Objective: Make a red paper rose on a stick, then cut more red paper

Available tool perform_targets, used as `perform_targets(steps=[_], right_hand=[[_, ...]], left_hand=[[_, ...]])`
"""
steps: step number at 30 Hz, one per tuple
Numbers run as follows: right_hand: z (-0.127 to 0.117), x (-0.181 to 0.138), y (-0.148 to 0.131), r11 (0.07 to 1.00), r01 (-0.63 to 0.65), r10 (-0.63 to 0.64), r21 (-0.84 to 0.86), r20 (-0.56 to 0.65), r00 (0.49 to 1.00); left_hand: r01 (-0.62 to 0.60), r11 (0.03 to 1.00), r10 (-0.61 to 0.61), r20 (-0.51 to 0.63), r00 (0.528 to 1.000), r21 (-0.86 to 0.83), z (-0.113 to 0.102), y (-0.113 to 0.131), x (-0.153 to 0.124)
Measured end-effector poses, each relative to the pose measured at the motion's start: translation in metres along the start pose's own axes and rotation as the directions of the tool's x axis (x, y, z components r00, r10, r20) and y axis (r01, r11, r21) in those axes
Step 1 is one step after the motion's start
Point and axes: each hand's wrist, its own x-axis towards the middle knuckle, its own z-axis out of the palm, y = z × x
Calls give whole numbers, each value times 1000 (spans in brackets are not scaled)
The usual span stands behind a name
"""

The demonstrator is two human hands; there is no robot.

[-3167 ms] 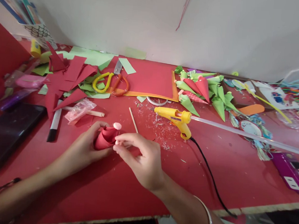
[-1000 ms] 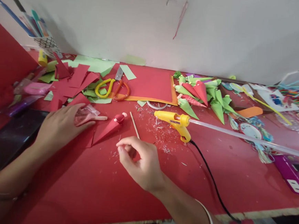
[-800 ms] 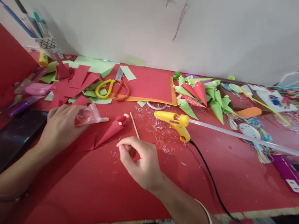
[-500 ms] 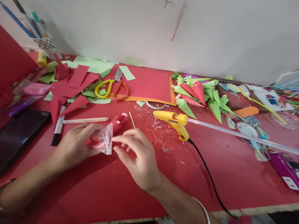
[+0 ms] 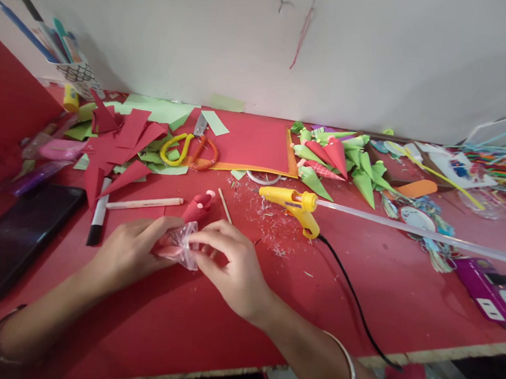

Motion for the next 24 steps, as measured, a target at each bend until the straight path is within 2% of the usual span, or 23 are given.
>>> perform_targets(steps=[4, 8, 11, 17, 24], right_hand=[[0, 1, -1, 998, -39, 34, 40, 117, 993], [1, 1, -2, 993, -99, 88, 64, 159, 983], [0, 1, -1, 996, -85, 79, 31, 159, 984], [0, -1, 0, 997, -63, 57, 34, 150, 987], [2, -3, -2, 999, -32, 32, 0, 118, 993]], left_hand=[[2, 998, 0, 47, 999, -57, -1, 4, -2], [61, 988, -48, 94, 994, -141, -3, 6, -2], [57, 983, -38, 113, 993, -172, -4, 7, -2], [-50, 985, 71, 124, 990, -164, -7, 6, -1], [-124, 985, 137, 110, 984, -117, -9, 10, 1]])
